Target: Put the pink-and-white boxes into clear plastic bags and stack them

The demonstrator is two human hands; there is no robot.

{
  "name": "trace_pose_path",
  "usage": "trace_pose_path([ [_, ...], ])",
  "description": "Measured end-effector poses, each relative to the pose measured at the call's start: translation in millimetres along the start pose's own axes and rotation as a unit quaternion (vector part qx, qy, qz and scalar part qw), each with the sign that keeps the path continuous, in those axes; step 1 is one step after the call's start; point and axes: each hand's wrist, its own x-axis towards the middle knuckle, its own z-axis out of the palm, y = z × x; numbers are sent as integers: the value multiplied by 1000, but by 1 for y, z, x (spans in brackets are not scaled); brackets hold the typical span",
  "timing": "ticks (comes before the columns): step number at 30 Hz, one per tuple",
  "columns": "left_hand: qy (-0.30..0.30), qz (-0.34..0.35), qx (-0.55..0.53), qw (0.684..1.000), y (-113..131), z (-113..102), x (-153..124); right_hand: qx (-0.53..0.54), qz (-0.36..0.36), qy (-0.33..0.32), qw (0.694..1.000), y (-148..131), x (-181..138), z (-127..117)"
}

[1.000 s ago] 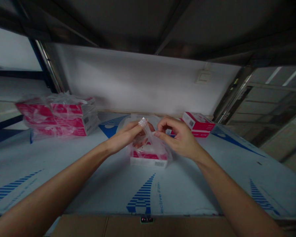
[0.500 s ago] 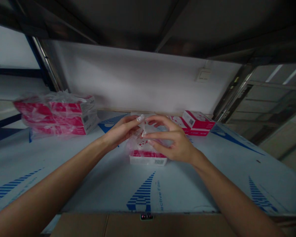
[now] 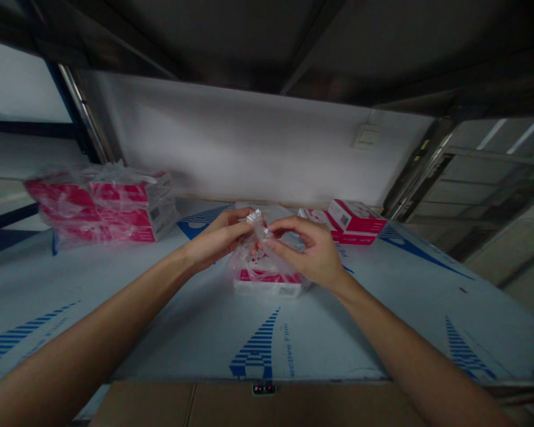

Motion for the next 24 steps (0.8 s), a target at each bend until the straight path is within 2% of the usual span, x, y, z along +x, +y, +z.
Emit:
trace_pose_path([
  [3,-29,-4,-28,999,-1,3,-1,14,13,27,999,0,1,-2],
  [7,-52,-58,-101,992,-4,4,-1,18,16,75,997,-4,2,-7],
  [10,-58,-79,-142,985,-6,1,0,-7,-24,48,999,-12,3,-10],
  [14,-53,-68,-126,988,-8,-2,1,-39,-58,-5,998,-19,1,-9],
  [16,-60,-66,-105,990,-7,-2,1,-30,-35,-2,999,-17,0,-6],
  [20,-79,-58,-36,995,-3,4,-2,23,45,64,997,-10,0,-3],
  [21,-83,-55,-23,995,-2,5,-2,41,62,60,995,-8,1,-3],
  [24,-101,-53,7,993,-1,8,-5,97,106,-28,989,-5,4,-2],
])
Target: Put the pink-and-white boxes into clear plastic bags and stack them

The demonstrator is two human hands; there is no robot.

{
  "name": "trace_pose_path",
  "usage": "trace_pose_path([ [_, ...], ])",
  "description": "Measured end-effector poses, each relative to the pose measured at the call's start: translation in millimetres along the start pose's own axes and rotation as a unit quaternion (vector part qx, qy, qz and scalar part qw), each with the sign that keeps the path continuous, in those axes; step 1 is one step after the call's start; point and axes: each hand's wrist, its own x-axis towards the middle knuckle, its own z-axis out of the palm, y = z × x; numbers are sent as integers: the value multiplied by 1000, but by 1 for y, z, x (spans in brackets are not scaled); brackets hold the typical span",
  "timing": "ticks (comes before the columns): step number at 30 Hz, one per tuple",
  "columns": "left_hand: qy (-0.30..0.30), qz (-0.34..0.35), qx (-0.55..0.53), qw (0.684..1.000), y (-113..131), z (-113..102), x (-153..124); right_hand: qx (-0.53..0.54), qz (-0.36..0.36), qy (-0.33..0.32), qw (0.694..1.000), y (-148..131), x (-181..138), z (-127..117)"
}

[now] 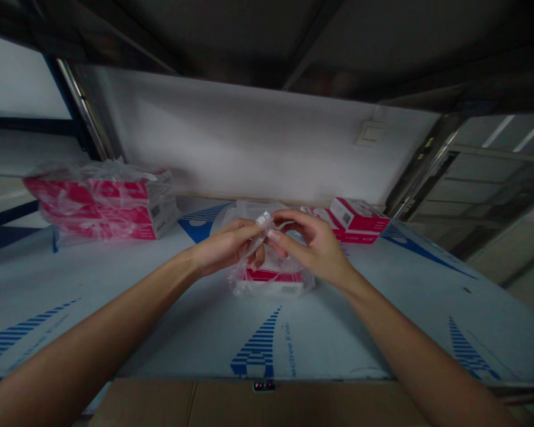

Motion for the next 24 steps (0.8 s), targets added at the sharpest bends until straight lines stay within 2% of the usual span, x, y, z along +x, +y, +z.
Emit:
trace_pose_path([
  [2,-15,-14,19,1000,0,1,-1,10,-5,-21,1000,2,2,0],
  [5,-30,-15,16,999,-1,2,-1,27,-57,22,998,7,3,0],
  [9,-20,-4,-40,999,-3,1,1,41,-65,45,996,10,3,-2],
  [12,14,-20,-107,994,-4,-3,4,-43,-103,97,989,7,0,-4],
  [15,52,-41,-165,984,-6,-6,5,-164,-217,116,955,1,-3,-2],
  [18,71,-48,-197,977,-7,-9,4,-247,-297,64,920,-2,-4,-1],
  [24,110,-43,-183,976,-4,-13,4,-323,-274,-44,905,7,-2,-5],
])
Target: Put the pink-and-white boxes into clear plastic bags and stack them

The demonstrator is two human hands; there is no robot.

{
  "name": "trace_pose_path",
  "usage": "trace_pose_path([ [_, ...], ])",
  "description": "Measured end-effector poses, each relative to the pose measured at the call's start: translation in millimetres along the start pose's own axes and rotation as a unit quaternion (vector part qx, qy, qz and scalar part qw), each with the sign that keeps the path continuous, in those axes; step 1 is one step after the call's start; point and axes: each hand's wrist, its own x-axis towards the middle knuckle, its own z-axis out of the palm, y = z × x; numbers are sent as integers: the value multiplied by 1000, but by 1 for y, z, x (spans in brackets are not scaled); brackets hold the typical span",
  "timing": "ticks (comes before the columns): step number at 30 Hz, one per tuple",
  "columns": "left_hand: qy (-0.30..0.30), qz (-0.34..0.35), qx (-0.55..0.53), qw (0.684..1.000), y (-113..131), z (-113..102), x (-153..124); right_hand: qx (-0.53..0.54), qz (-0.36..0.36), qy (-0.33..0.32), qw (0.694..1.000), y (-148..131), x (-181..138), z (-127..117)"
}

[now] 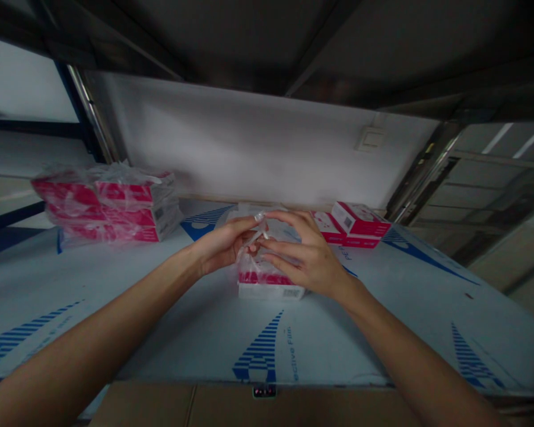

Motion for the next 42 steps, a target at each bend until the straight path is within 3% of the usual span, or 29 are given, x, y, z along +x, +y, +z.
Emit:
trace_pose_path([
  [8,16,47,127,991,0,3,-1,108,56,-39,992,6,-4,-1],
  [14,9,38,302,953,5,5,-6,139,83,-82,983,11,-7,5],
  [23,42,113,417,901,8,2,-7,126,67,-29,989,8,-5,2],
  [26,100,202,480,848,8,4,-11,117,75,19,990,10,-6,2],
  [29,135,310,568,750,8,7,-18,124,146,82,978,12,-6,4],
  [32,98,344,611,706,4,10,-24,214,249,90,940,14,-4,9],
  [37,-2,318,615,722,-5,12,-24,384,330,31,862,14,0,24],
  [40,-47,307,617,723,-3,12,-23,398,344,44,849,17,-2,29],
  [42,-74,300,625,717,2,11,-24,370,353,40,858,23,-6,31],
])
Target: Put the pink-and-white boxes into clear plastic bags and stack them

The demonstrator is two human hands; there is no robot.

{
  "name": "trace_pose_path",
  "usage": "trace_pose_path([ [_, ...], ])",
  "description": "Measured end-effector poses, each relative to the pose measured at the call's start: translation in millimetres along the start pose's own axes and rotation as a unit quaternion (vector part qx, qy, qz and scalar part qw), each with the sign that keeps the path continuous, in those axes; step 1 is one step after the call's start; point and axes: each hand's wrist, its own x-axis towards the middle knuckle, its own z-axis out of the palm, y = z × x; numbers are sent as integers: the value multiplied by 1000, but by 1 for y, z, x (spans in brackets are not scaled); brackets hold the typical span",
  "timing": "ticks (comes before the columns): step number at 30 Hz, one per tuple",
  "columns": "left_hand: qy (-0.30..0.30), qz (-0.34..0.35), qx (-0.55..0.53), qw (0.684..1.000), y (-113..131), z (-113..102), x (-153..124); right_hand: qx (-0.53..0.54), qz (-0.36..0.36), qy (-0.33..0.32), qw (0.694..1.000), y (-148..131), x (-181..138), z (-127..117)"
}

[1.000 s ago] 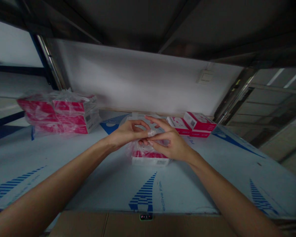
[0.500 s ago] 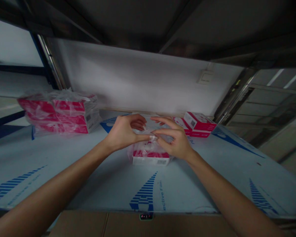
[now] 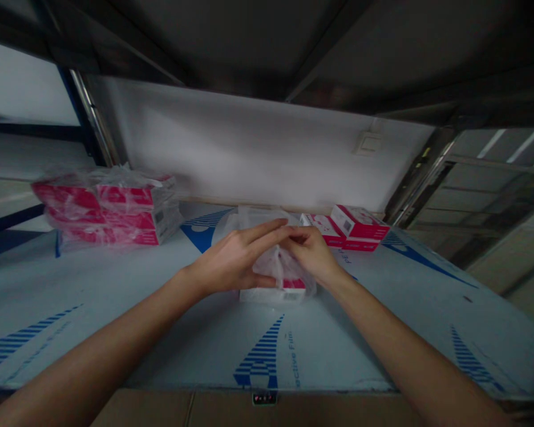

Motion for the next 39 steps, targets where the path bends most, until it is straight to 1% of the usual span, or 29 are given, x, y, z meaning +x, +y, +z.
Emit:
trace_pose_path([
  [2,-28,8,-1,1000,-1,-7,0,-50,-2,-8,999,9,2,-6],
  [5,-77,-13,-19,997,-5,-15,-2,-139,-1,-34,990,24,4,-12],
  [9,-128,-54,-57,989,-11,-18,-6,-229,-11,-15,973,34,4,-13],
  [11,-148,-73,-56,985,-12,-18,-8,-242,-23,-37,969,33,4,-13],
  [13,-158,-91,-45,982,-12,-18,-10,-254,-42,-75,963,30,5,-14],
  [16,-149,-91,-35,984,-15,-18,-11,-258,-52,-140,955,24,5,-18],
  [20,-139,-63,-18,988,-23,-29,-12,-231,-66,-173,955,15,2,-24],
  [21,-137,-59,-12,989,-25,-33,-12,-227,-74,-193,952,12,1,-25],
  [23,-128,-62,2,990,-28,-43,-15,-248,-94,-252,931,6,-4,-24],
  [25,-114,-65,13,991,-28,-51,-22,-294,-112,-287,905,-1,-10,-21],
  [26,-102,-64,16,993,-26,-54,-27,-315,-118,-291,895,-6,-12,-19],
  [28,-74,-62,21,995,-21,-60,-41,-334,-124,-281,891,-17,-15,-13],
  [29,-54,-70,25,996,-17,-62,-49,-332,-124,-275,894,-24,-15,-7],
  [30,-21,-87,32,996,-13,-64,-59,-324,-122,-270,898,-31,-15,0],
  [31,27,-111,40,993,-9,-65,-69,-311,-117,-264,905,-38,-13,9],
  [32,90,-140,46,985,-4,-67,-81,-293,-111,-260,913,-45,-11,21],
  [33,166,-171,49,970,1,-70,-93,-273,-104,-257,921,-50,-8,37],
  [34,242,-200,47,948,6,-72,-106,-255,-95,-249,930,-53,-5,55],
  [35,307,-225,43,924,13,-74,-120,-240,-85,-237,937,-55,-1,76],
  [36,350,-245,41,903,19,-76,-134,-232,-74,-220,945,-55,3,99],
  [37,368,-260,41,892,26,-78,-148,-233,-61,-197,950,-54,7,124],
  [38,364,-272,47,889,32,-79,-163,-240,-51,-178,953,-52,11,150],
  [39,342,-282,60,894,37,-79,-177,-254,-43,-164,952,-51,15,175],
])
